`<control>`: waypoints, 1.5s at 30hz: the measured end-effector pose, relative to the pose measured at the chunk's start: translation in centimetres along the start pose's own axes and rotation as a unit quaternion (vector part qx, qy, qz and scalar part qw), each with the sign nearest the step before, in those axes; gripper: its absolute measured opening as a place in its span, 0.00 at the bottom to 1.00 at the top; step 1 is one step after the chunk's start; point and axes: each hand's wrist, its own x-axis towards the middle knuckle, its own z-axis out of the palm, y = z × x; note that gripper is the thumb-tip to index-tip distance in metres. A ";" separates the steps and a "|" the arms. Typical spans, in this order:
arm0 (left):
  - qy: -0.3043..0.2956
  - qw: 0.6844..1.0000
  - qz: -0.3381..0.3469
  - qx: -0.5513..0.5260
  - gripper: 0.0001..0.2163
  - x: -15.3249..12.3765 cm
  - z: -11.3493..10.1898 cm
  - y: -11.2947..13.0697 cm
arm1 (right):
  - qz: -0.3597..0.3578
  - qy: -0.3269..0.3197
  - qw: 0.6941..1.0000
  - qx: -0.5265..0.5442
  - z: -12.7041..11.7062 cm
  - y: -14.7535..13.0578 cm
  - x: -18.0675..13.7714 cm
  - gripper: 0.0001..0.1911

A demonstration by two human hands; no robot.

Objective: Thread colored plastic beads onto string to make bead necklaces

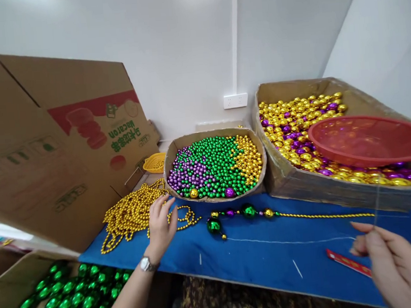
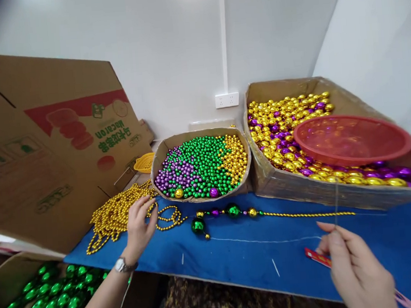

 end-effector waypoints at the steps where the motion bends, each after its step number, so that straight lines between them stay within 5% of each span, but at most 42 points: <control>1: -0.005 1.000 -0.015 -0.006 0.13 0.3 -0.1 -0.1 | -0.001 -0.021 1.000 -0.005 0.3 -0.3 -0.2 0.18; 5: -0.073 0.992 -0.023 -0.097 0.12 2.2 1.5 2.4 | -0.056 -0.081 0.995 -0.013 2.3 -0.6 -0.6 0.19; 11: -0.282 0.950 0.025 -0.135 0.12 6.9 9.2 8.3 | -0.120 -0.139 0.982 -0.043 4.9 -1.8 -1.6 0.17; 14: -0.366 0.918 0.015 -0.149 0.08 8.3 12.5 9.0 | -0.128 -0.168 0.977 -0.042 5.3 -2.3 -2.4 0.17; 17: -0.385 0.904 0.000 -0.187 0.05 8.8 13.8 8.5 | -0.123 -0.197 0.972 -0.043 5.5 -2.2 -3.3 0.17; 20: -0.369 0.904 -0.024 -0.215 0.07 8.4 12.8 8.2 | -0.127 -0.220 0.967 -0.034 6.1 -1.7 -4.1 0.16; 22: -0.330 0.883 -0.112 -0.315 0.09 7.6 11.2 8.4 | -0.153 -0.224 0.962 -0.026 6.7 -1.3 -4.6 0.15; 23: -0.303 0.844 -0.184 -0.401 0.11 7.0 10.4 8.6 | -0.174 -0.224 0.959 -0.023 7.1 -1.1 -4.9 0.15; 27: -0.196 0.570 -0.422 -0.677 0.14 4.4 7.5 9.7 | -0.261 -0.212 0.941 -0.023 8.3 -0.5 -5.7 0.14; 29: -0.170 0.511 -0.456 -0.708 0.13 3.2 6.8 10.1 | -0.291 -0.200 0.935 -0.033 8.5 -0.4 -6.0 0.14; 36: -0.135 0.465 -0.475 -0.735 0.09 2.0 6.2 11.1 | -0.336 -0.171 0.924 -0.070 8.3 -0.5 -6.0 0.14; 45: -0.130 0.466 -0.471 -0.738 0.11 2.3 5.4 10.6 | -0.342 -0.179 0.917 -0.101 8.1 -0.7 -6.1 0.14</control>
